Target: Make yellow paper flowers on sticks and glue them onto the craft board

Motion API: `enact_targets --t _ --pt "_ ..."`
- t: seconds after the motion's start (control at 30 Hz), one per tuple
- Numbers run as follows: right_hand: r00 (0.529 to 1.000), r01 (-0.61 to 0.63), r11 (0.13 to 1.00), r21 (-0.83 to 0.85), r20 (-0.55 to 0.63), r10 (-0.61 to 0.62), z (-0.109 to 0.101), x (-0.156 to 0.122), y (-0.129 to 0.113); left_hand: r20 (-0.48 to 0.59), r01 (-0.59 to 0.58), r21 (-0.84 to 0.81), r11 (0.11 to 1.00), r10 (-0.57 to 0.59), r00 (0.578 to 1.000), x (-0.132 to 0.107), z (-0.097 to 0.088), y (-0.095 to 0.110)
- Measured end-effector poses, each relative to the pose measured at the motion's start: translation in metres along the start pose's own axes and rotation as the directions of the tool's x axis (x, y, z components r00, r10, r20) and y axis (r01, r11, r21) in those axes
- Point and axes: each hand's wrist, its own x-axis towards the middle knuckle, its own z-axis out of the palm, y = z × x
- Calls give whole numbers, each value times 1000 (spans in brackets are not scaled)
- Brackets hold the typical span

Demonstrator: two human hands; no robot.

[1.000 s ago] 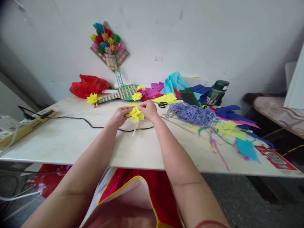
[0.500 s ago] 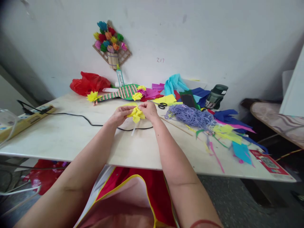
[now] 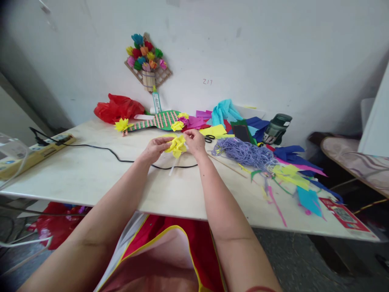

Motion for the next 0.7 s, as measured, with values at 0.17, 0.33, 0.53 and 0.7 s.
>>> enact_targets --t 0.17,0.33,0.53,0.7 --pt "999 -50 998 38 -12 51 -5 3 4 8 -28 39 999 28 1000 -2 0 1" --pt "967 -203 968 145 187 175 -6 -3 0 19 -19 54 998 18 1000 -2 -4 -1" --pt "937 -293 942 164 248 248 -3 -8 -8 -61 -57 0 998 57 997 -2 -2 0" --pt "946 -312 913 264 172 274 0 -7 -5 -149 12 -150 989 -34 988 0 1 7"
